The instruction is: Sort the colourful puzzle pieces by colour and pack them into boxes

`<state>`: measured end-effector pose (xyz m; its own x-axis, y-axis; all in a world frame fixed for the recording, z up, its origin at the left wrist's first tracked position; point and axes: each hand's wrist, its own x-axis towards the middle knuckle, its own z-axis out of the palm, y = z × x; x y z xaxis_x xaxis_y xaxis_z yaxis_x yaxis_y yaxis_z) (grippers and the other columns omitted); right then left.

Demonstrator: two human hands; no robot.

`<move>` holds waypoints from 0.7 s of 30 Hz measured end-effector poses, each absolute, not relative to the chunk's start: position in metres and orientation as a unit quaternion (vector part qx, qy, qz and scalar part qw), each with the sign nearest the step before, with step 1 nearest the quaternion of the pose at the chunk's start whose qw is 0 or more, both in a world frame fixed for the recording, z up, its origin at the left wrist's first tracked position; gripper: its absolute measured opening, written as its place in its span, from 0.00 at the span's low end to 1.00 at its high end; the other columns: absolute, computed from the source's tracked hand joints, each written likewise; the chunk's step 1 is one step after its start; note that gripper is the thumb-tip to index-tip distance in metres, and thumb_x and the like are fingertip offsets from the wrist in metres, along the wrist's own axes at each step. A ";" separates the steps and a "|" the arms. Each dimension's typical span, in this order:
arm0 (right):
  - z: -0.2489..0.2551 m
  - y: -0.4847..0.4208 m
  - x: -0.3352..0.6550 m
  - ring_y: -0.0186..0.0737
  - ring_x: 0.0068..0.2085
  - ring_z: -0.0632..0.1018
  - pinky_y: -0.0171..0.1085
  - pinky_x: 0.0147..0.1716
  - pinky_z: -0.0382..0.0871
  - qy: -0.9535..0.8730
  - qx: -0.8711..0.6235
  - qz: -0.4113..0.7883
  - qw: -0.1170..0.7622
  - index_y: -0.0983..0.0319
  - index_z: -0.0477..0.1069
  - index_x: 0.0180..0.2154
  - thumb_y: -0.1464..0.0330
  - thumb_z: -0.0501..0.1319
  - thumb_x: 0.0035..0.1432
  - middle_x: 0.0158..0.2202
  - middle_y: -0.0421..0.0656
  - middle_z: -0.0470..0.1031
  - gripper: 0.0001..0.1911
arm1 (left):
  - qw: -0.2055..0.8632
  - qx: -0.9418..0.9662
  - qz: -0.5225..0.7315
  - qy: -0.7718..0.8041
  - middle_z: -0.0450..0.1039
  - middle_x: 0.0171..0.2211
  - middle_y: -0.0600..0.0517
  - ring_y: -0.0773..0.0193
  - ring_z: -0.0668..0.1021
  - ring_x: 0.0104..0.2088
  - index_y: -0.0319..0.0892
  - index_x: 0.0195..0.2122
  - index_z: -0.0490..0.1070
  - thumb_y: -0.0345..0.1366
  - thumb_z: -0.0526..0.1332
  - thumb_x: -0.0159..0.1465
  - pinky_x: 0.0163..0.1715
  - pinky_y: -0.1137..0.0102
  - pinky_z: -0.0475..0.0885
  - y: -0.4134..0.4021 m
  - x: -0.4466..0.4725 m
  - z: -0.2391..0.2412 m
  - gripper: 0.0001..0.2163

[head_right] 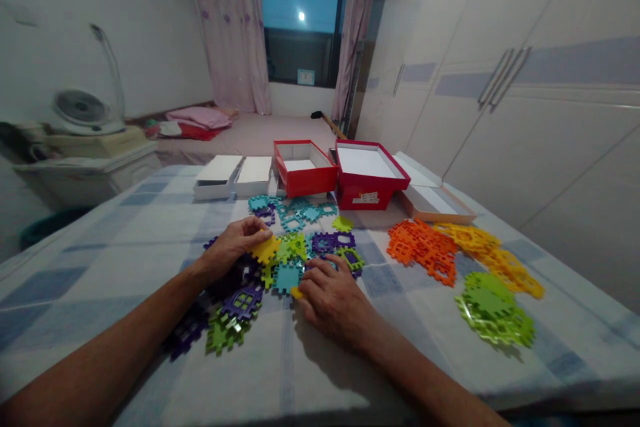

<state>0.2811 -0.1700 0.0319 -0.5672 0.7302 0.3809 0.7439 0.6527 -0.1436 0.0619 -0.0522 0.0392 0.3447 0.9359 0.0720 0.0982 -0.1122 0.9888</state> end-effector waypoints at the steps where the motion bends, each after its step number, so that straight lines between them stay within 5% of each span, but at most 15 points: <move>1: 0.030 -0.166 0.280 0.43 0.51 0.69 0.48 0.55 0.54 -0.878 -0.416 -0.011 0.236 0.60 0.69 0.39 0.69 0.52 0.62 0.40 0.44 0.74 0.08 | 0.528 0.626 0.403 0.408 0.67 0.24 0.57 0.71 0.67 0.25 0.39 0.29 0.67 0.45 0.66 0.50 0.25 0.74 0.60 -0.052 0.062 0.038 0.16; 6: 0.038 -0.151 0.276 0.39 0.44 0.72 0.39 0.44 0.63 -0.772 -0.486 0.118 0.392 0.60 0.67 0.38 0.68 0.46 0.65 0.41 0.45 0.72 0.12 | 0.542 0.610 0.424 0.393 0.70 0.28 0.55 0.69 0.70 0.27 0.39 0.33 0.67 0.44 0.65 0.51 0.28 0.73 0.64 -0.051 0.062 0.033 0.15; 11: 0.054 -0.140 0.267 0.34 0.30 0.69 0.34 0.33 0.61 -0.664 -0.551 0.264 0.431 0.60 0.64 0.32 0.64 0.47 0.63 0.28 0.37 0.67 0.12 | 0.522 0.608 0.440 0.406 0.70 0.28 0.54 0.69 0.71 0.27 0.38 0.33 0.68 0.43 0.66 0.50 0.28 0.73 0.65 -0.052 0.064 0.033 0.15; 21: 0.052 -0.106 0.232 0.33 0.32 0.70 0.32 0.33 0.63 -0.567 -0.460 0.456 0.509 0.61 0.70 0.31 0.61 0.58 0.54 0.30 0.37 0.70 0.10 | 0.476 0.602 0.490 0.413 0.71 0.28 0.54 0.67 0.73 0.29 0.39 0.32 0.68 0.45 0.67 0.48 0.30 0.72 0.68 -0.060 0.071 0.043 0.16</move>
<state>0.2317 -0.1056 0.0522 -0.0593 0.9857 0.1579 0.0583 0.1613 -0.9852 0.0708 -0.0601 0.0427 0.1785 0.9642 0.1962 0.0309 -0.2047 0.9783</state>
